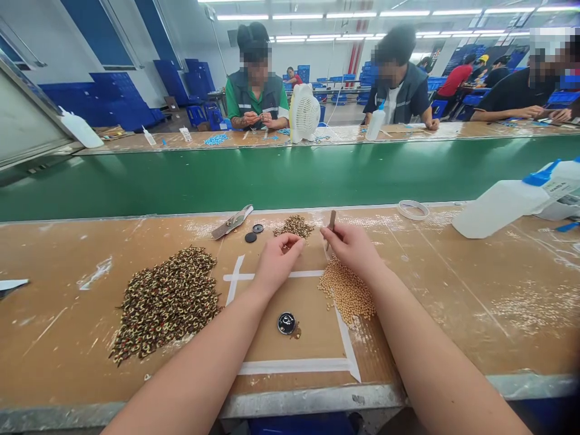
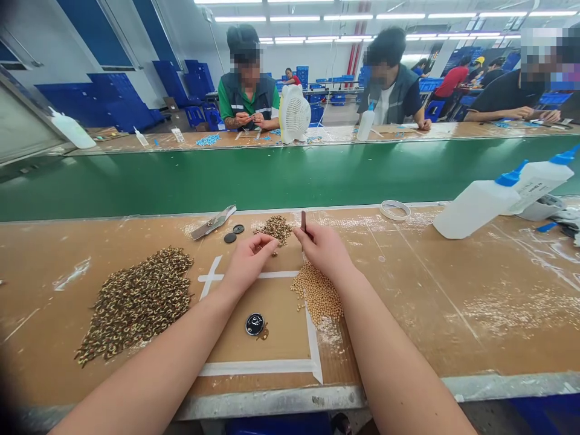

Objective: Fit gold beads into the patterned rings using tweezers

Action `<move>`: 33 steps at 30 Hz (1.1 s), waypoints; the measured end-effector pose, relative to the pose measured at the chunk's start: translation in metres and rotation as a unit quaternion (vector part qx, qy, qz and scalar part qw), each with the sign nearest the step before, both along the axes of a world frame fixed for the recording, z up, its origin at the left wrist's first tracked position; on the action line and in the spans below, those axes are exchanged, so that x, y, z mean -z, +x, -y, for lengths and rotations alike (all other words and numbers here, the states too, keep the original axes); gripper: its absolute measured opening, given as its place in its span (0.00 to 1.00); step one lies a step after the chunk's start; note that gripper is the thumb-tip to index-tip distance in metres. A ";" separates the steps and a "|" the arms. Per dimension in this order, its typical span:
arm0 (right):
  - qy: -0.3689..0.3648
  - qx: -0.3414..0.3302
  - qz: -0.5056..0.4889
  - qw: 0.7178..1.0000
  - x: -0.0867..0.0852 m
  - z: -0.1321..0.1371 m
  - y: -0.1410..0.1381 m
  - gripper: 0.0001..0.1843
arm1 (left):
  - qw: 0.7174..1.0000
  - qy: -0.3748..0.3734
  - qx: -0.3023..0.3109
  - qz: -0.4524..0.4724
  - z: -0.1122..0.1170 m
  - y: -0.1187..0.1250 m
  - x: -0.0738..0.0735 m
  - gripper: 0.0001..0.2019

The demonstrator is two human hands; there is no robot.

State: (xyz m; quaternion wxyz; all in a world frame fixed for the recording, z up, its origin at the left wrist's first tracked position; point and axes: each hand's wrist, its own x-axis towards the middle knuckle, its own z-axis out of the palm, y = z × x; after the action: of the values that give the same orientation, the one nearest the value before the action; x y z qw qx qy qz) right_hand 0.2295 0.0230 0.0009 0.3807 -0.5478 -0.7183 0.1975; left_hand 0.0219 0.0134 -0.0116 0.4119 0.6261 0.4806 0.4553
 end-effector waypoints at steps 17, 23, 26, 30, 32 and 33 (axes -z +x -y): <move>-0.083 0.021 -0.105 0.991 0.021 -0.013 -0.012 0.15 | 0.974 -0.075 -0.083 0.197 -0.007 0.005 0.003 0.13; -0.075 0.023 -0.106 0.991 0.021 -0.014 -0.014 0.16 | 0.975 -0.083 -0.093 0.183 -0.008 0.006 0.003 0.14; -0.054 0.032 -0.140 0.988 0.017 -0.010 -0.016 0.18 | 0.979 -0.079 -0.087 0.167 -0.008 0.005 0.004 0.15; -0.013 0.017 -0.251 0.968 0.007 0.001 -0.020 0.18 | 0.984 -0.084 -0.058 0.147 -0.008 0.004 0.005 0.16; -0.005 0.010 -0.292 0.956 0.002 0.006 -0.023 0.17 | 0.982 -0.102 -0.029 0.154 -0.007 0.005 0.005 0.17; -0.002 0.006 -0.301 0.954 0.000 0.008 -0.024 0.17 | 0.980 -0.113 -0.010 0.164 -0.006 0.005 0.005 0.17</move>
State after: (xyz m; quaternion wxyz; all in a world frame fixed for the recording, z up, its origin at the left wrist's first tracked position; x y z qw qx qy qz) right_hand 0.2059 0.0155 0.0008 0.5795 -0.4679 -0.5670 0.3519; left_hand 0.0274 0.0198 -0.0164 0.5487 0.4871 0.4614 0.4988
